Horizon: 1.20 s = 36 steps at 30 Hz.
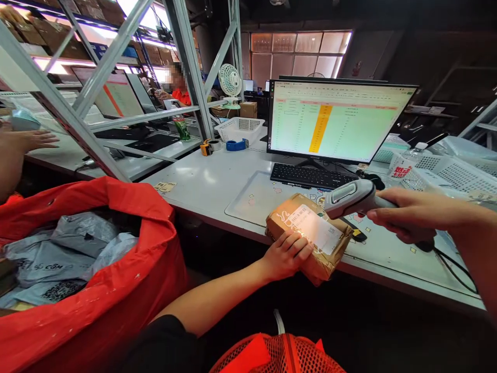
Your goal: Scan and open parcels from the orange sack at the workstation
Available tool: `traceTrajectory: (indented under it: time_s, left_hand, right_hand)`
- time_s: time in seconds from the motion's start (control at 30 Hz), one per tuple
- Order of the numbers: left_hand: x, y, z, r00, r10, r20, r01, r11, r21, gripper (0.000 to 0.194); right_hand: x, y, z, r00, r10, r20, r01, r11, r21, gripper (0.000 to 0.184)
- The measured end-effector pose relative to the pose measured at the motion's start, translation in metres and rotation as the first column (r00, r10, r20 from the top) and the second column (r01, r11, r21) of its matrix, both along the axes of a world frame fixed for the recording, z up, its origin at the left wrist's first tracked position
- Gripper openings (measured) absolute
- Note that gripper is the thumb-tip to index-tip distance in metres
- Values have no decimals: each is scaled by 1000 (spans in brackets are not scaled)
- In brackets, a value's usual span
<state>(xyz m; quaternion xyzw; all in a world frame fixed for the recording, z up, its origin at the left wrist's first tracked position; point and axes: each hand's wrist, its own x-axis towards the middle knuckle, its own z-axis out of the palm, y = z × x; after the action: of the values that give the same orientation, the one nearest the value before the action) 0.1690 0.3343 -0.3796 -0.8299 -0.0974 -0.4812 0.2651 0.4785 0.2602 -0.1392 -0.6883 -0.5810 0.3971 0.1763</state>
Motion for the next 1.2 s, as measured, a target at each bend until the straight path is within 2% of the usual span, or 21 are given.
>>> traceTrajectory:
  time_s: [0.03,0.1,0.2,0.27,0.33,0.4,0.47,0.57,0.67,0.73,0.8,0.83,0.9,1.03,1.2]
  left_hand:
    - [0,0,-1,1000,18,-16,-18,1000,-8,41]
    - [0,-1,-3,997,60,-58,-61,998,-23,40]
    - [0,-1,-5,996,54,-70,-57,997,-44,39]
    - [0,-2,-4,999,14,-33,-16,999,-52,40]
    - [0,-1,-3,1000,-6,-6,6,999,-43,41]
    - [0,-1,-2,1000,-5,10,5,1000,-25,41]
    - [1,-1,-1,1000,-4,28,4,1000,-16,39]
    - [1,-1,-1,999,-4,52,5,1000,-22,35]
    - [1,-2,-1,998,-16,66,18,1000,-26,34]
    - [1,-2,0,998,-27,64,30,999,-38,34]
    - [0,-2,1,998,-29,63,32,998,-53,33]
    - [0,-2,1,998,-27,64,31,998,-58,33]
    - [0,-1,1,997,-26,66,30,998,-60,34]
    - [0,-1,-1,997,-27,73,31,998,-56,35]
    - [1,-3,-2,995,-28,92,34,998,-61,30]
  right_hand:
    - [-7,2,0,1000,9,-20,-10,999,-35,59]
    - [-11,11,-4,1000,-10,-4,10,1000,17,60]
    - [4,36,-21,977,-103,187,70,982,174,49]
    - [22,55,-42,882,-223,415,112,955,276,39]
    - [39,72,-70,706,-319,633,118,933,339,39]
    - [51,83,-100,552,-360,752,118,927,357,43]
    - [57,86,-127,487,-382,785,156,923,352,47]
    - [59,83,-151,487,-389,782,213,921,326,56]
    - [61,81,-145,484,-396,781,259,917,304,59]
    - [63,89,-127,456,-475,752,245,880,408,55]
    - [65,108,-108,452,-542,708,170,832,528,51]
    - [66,120,-99,470,-533,704,140,832,537,48]
    - [67,148,-89,518,-463,719,105,869,484,41]
    - [61,193,-90,578,-331,746,47,926,374,44]
    - [50,219,-96,583,-226,781,-20,956,291,44]
